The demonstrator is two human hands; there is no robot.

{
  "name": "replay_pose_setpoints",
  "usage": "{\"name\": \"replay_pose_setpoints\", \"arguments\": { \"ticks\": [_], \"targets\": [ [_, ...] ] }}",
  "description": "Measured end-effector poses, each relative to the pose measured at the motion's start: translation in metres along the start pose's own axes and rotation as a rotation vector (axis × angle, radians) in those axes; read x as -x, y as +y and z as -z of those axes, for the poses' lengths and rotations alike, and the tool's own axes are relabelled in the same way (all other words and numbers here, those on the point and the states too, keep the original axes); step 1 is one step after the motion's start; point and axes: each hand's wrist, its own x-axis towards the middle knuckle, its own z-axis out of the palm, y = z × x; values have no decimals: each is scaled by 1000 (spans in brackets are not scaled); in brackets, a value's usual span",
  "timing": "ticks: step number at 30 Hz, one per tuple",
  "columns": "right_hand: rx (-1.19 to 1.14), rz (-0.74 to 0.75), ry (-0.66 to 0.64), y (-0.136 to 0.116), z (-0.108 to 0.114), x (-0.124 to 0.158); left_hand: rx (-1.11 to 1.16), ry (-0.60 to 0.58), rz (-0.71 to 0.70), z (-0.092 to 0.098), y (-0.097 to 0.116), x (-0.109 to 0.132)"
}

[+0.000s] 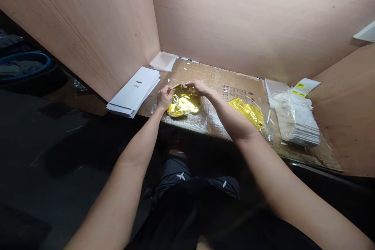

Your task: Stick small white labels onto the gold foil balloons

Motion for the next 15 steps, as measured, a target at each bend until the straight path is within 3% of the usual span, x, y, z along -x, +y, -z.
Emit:
{"name": "replay_pose_setpoints", "arguments": {
  "ticks": [4,8,15],
  "targets": [
    [78,85,-123,-10,2,-4,117,13,-41,7,6,7],
    [-3,185,-244,-16,-2,5,219,56,-48,15,15,29],
    [-200,293,-293,-25,-13,46,180,103,3,55,24,108]
  ]
}}
